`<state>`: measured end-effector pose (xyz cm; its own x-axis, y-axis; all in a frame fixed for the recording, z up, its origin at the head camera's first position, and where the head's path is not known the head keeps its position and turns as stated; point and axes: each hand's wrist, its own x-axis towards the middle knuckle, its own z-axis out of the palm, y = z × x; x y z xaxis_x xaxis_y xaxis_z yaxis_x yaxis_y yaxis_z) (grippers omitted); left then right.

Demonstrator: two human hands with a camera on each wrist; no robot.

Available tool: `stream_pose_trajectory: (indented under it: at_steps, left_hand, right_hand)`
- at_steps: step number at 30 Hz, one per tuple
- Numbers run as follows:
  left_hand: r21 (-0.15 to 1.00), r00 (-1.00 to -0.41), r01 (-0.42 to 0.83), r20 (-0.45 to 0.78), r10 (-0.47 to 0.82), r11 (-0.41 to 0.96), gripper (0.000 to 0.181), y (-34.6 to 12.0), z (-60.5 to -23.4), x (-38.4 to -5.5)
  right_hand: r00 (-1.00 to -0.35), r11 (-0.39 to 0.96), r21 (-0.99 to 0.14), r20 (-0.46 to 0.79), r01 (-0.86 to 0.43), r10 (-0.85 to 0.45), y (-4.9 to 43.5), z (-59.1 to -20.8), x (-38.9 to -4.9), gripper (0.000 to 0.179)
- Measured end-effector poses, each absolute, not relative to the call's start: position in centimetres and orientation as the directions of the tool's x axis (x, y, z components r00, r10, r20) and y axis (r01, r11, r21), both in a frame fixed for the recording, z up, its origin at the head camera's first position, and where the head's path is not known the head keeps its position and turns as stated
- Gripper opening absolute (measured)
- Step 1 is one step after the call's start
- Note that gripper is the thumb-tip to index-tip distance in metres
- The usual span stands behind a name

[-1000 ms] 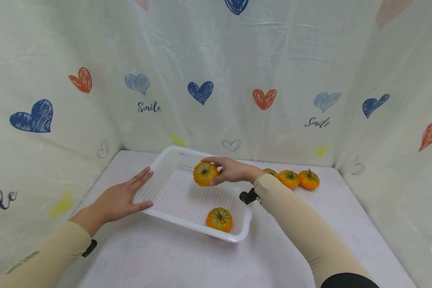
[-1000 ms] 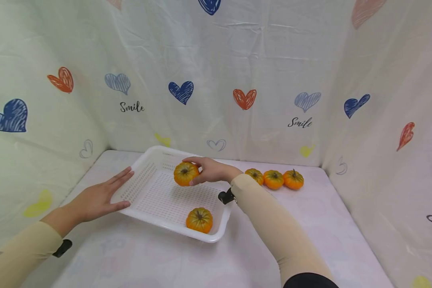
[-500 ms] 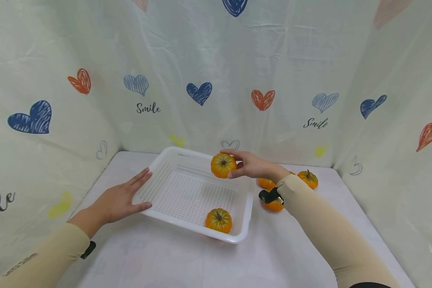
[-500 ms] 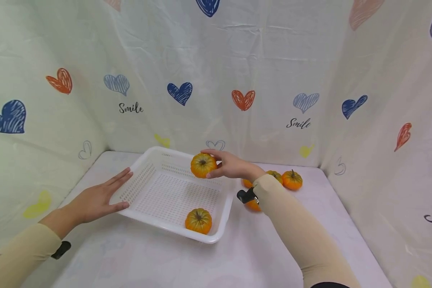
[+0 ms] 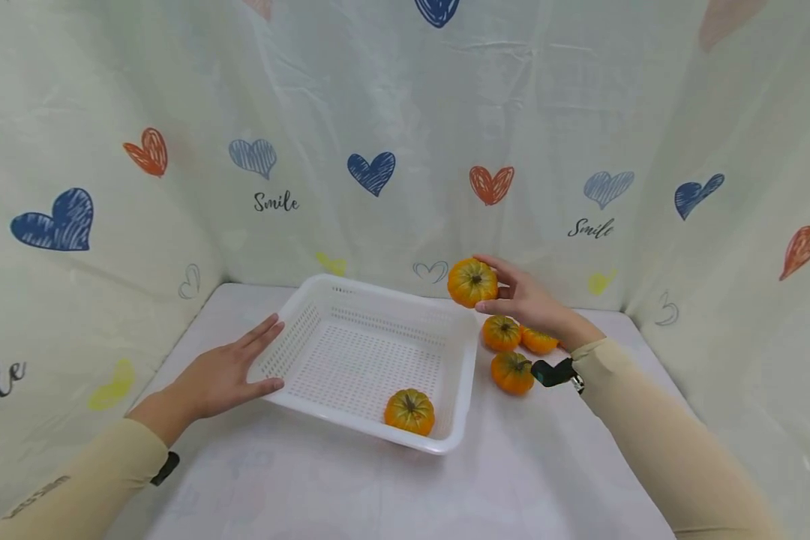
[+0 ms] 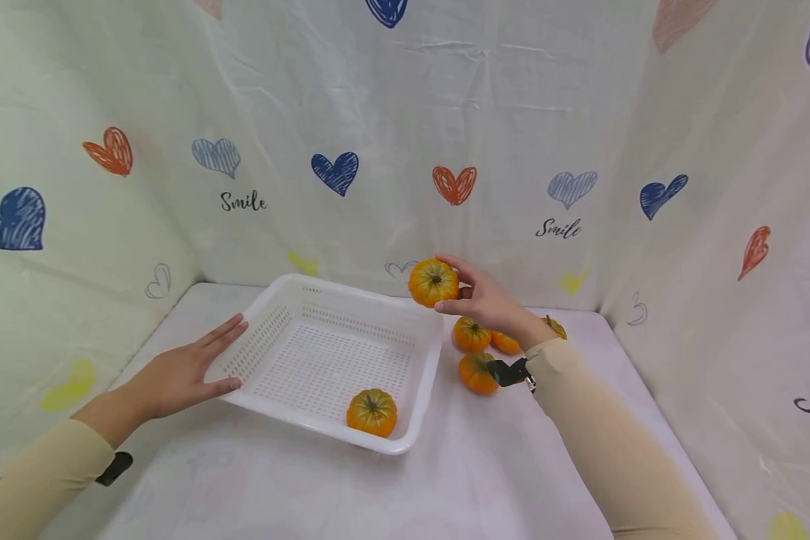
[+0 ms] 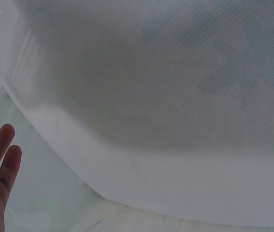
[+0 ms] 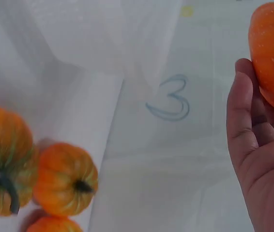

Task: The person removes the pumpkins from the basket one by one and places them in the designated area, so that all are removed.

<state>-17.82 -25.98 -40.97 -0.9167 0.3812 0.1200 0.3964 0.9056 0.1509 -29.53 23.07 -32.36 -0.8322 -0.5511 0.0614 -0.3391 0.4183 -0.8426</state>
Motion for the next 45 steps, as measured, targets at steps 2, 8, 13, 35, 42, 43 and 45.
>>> stream_pose_trajectory:
  at_steps: [2, 8, 13, 35, 42, 43, 45]
  left_hand:
    - [0.157, -0.916, 0.399, 0.12, 0.384, 0.903, 0.092, -26.0, -41.0, -17.9]
    - [0.168, -0.914, 0.403, 0.123, 0.386, 0.9, 0.091, -25.9, -41.1, -18.0]
    - [0.172, -0.912, 0.406, 0.138, 0.386, 0.898, 0.091, -26.2, -41.2, -17.9]
    - [0.17, -0.925, 0.376, 0.116, 0.361, 0.911, 0.092, -25.9, -41.0, -17.6]
    - [0.16, -0.922, 0.384, 0.124, 0.367, 0.91, 0.091, -25.8, -40.6, -17.5]
    - [0.158, -0.922, 0.385, 0.124, 0.368, 0.91, 0.091, -25.8, -40.5, -17.5]
    - [0.154, -0.921, 0.386, 0.124, 0.37, 0.91, 0.091, -25.8, -40.5, -17.5]
  right_hand:
    - [-0.851, 0.444, -0.833, 0.057, -0.329, -0.523, 24.1, -32.3, -29.4, 0.08]
    - [-0.889, 0.492, -0.828, 0.02, -0.271, -0.457, 27.3, -32.9, -28.7, 0.082]
    - [-0.91, 0.509, -0.836, -0.028, -0.206, -0.413, 30.4, -34.3, -27.8, 0.083]
    - [-0.938, 0.536, -0.844, -0.191, 0.007, -0.29, 38.3, -42.3, -24.2, 0.085]
    - [-0.942, 0.586, -0.806, -0.255, 0.082, -0.219, 38.7, -44.3, -24.3, 0.094]
    - [-0.943, 0.59, -0.802, -0.258, 0.088, -0.21, 38.6, -44.5, -24.3, 0.094]
    - [-0.945, 0.598, -0.797, -0.257, 0.088, -0.204, 38.5, -44.7, -24.3, 0.094]
